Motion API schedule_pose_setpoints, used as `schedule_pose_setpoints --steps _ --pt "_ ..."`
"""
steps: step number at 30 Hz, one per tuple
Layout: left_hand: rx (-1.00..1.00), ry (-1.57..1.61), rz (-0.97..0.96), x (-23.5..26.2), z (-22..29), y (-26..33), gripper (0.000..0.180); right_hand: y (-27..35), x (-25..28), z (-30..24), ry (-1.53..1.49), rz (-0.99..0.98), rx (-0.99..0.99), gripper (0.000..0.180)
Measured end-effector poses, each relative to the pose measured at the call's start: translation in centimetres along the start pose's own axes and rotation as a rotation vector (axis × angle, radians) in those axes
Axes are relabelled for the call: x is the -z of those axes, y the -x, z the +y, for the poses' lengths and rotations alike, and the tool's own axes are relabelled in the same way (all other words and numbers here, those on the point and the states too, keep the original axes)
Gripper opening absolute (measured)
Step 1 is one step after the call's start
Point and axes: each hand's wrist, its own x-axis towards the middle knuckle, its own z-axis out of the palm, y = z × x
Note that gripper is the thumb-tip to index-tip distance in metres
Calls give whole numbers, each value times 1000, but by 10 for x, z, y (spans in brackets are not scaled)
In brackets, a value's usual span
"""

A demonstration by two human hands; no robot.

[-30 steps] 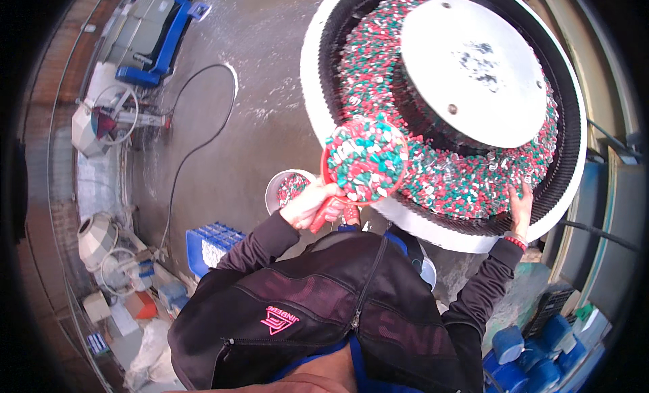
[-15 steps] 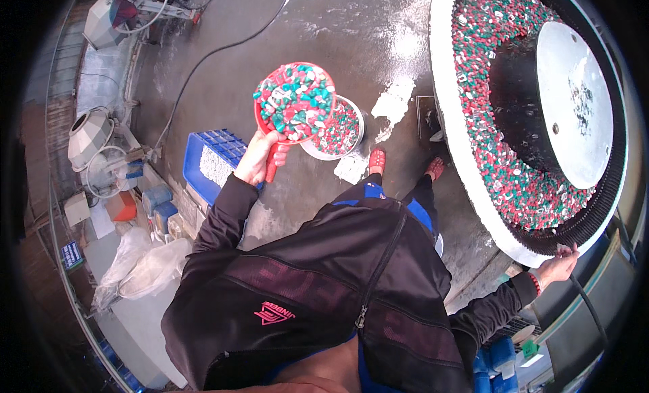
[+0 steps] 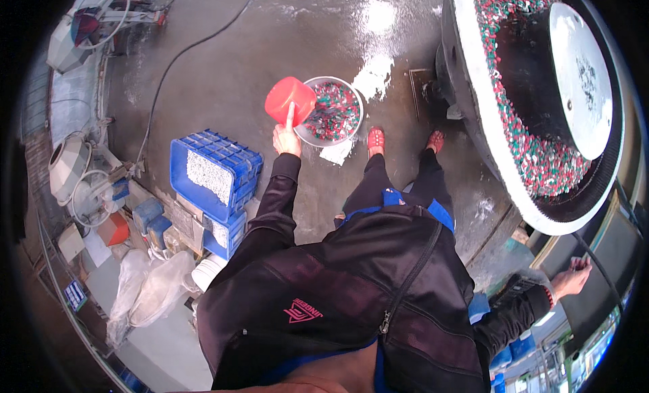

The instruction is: The person scoops mixed red, green, and white plastic pellets from a rotating drum using a red scoop and transfers them into white buckets. The person repeatedly fills buckets and moves them aside to continue the process.

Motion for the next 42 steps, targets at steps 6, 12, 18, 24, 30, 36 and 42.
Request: schedule_pose_setpoints --steps 6,12,18,24,30,36,42 --pt "58 15 83 -4 -8 -3 80 22 79 32 91 230 -121 27" --pt "439 1027 137 2 14 -11 100 58 80 95 167 61 -161 47" --pt "350 984 87 19 60 -3 101 140 107 174 302 40 -523 70" --pt "244 1209 -264 9 97 106 72 218 177 253 396 -389 -830 54" --pt "1137 1905 -844 -53 71 284 18 288 119 362 47 -761 -758 49" --pt "1115 2292 -714 -89 55 347 18 344 30 362 -53 -928 -906 40" --pt "1365 1931 -758 -223 22 332 16 399 -70 449 -115 -751 -1138 42"
